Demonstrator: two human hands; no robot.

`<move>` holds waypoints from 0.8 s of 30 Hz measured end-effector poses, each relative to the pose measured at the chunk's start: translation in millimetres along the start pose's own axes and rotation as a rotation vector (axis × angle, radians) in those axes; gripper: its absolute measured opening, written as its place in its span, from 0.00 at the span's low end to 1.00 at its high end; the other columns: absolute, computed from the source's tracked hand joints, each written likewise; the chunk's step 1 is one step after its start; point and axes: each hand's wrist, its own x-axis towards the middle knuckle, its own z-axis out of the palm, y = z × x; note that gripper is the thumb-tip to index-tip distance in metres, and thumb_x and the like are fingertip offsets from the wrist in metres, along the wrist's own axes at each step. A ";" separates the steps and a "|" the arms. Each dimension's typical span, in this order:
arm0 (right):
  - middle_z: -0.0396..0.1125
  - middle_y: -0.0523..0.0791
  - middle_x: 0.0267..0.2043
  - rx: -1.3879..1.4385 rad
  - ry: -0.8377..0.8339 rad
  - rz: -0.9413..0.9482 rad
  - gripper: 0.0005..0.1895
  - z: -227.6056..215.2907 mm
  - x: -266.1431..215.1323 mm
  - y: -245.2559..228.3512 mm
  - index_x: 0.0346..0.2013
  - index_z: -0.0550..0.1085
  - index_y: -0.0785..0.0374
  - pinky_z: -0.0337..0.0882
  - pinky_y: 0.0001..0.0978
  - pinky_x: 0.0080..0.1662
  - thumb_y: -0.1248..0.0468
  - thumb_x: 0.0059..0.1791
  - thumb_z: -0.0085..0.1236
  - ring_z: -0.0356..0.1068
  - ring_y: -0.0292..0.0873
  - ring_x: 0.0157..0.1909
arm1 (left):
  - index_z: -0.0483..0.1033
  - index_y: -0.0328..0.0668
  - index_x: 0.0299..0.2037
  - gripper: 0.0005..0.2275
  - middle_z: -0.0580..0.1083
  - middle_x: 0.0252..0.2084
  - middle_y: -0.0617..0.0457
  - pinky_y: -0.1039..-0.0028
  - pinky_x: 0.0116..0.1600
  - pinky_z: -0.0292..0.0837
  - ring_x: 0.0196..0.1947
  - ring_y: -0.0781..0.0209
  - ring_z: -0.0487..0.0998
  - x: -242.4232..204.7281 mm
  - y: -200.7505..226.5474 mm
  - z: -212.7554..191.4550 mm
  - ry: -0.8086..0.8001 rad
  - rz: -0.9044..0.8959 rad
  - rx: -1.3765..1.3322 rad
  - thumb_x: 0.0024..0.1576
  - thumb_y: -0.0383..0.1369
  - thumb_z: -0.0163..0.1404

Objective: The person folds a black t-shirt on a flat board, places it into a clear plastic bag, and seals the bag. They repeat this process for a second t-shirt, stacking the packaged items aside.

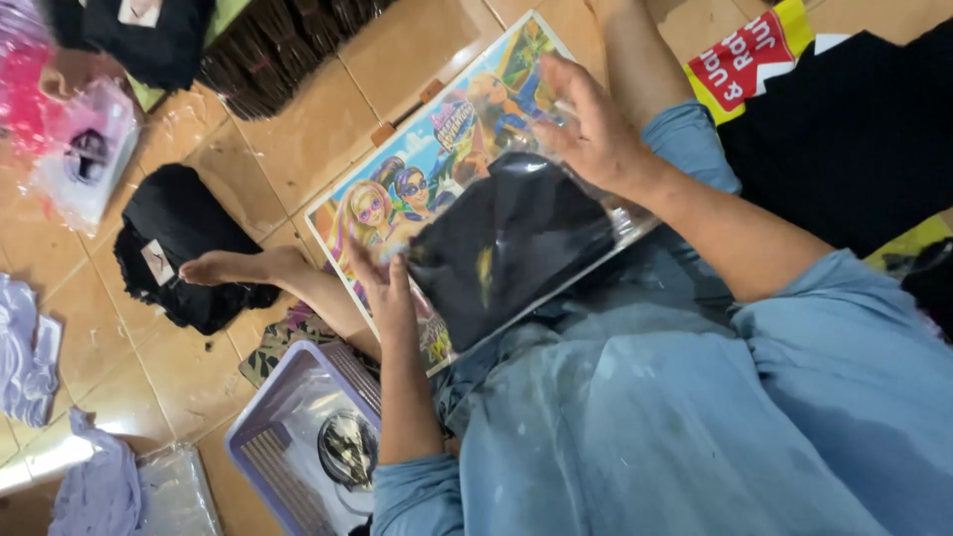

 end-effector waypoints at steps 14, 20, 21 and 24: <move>0.56 0.55 0.75 -0.625 -0.240 -0.529 0.44 98.0 -36.5 33.1 0.72 0.61 0.63 0.56 0.58 0.67 0.39 0.51 0.51 0.55 0.58 0.75 | 0.54 0.49 0.76 0.34 0.50 0.79 0.46 0.51 0.77 0.39 0.78 0.46 0.49 -18.0 -75.5 40.5 -0.255 0.330 1.206 0.61 0.53 0.41; 0.60 0.51 0.73 -0.732 -0.376 -0.467 0.42 83.3 -10.2 45.9 0.72 0.62 0.60 0.52 0.54 0.69 0.34 0.55 0.35 0.57 0.51 0.74 | 0.54 0.48 0.76 0.33 0.51 0.79 0.45 0.50 0.77 0.38 0.78 0.46 0.50 -21.2 -56.5 40.9 -0.284 0.247 1.197 0.61 0.52 0.42; 0.62 0.53 0.69 -0.677 -0.264 -0.500 0.36 67.0 2.7 22.0 0.68 0.65 0.63 0.57 0.55 0.66 0.42 0.54 0.45 0.59 0.56 0.71 | 0.56 0.49 0.75 0.32 0.53 0.79 0.47 0.49 0.76 0.42 0.78 0.47 0.49 -15.6 -52.5 39.1 -0.294 0.245 1.190 0.61 0.50 0.44; 0.63 0.53 0.67 -0.692 -0.190 -0.381 0.32 57.6 30.4 64.3 0.65 0.69 0.61 0.61 0.57 0.63 0.47 0.52 0.55 0.58 0.59 0.71 | 0.58 0.50 0.75 0.31 0.55 0.78 0.50 0.48 0.75 0.46 0.78 0.48 0.50 11.5 -46.7 28.9 -0.220 0.230 1.175 0.60 0.47 0.48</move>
